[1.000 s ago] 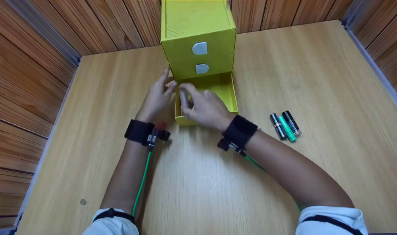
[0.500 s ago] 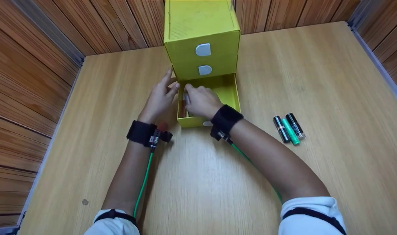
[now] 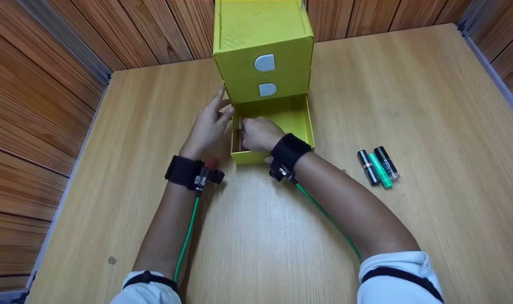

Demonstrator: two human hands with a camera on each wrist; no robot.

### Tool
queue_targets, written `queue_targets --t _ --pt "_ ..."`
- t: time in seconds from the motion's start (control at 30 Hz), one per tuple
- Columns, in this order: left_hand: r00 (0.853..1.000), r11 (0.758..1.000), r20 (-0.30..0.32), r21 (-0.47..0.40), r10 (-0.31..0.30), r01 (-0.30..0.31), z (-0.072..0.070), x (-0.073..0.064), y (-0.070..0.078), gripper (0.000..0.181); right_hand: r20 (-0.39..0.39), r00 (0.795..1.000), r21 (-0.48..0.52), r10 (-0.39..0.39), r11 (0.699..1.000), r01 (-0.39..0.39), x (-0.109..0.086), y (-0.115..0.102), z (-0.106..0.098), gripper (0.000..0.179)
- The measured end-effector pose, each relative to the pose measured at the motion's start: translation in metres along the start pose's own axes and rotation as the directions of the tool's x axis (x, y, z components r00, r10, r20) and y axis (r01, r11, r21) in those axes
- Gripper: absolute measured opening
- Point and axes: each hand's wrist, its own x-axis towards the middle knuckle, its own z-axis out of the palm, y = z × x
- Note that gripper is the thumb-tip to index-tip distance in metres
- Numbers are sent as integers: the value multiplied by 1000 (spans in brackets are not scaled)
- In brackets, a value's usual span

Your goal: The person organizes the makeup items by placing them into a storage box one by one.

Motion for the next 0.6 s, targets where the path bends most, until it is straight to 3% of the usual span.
queue_targets --t 0.23,0.6 --pt "1000 1000 4 19 8 -8 -1 1 3 66 51 999 -12 9 1000 -8 0 1 -1 49" --pt "1000 1000 19 5 -12 12 -2 1 0 67 63 998 12 23 1000 -24 -1 1 0 53"
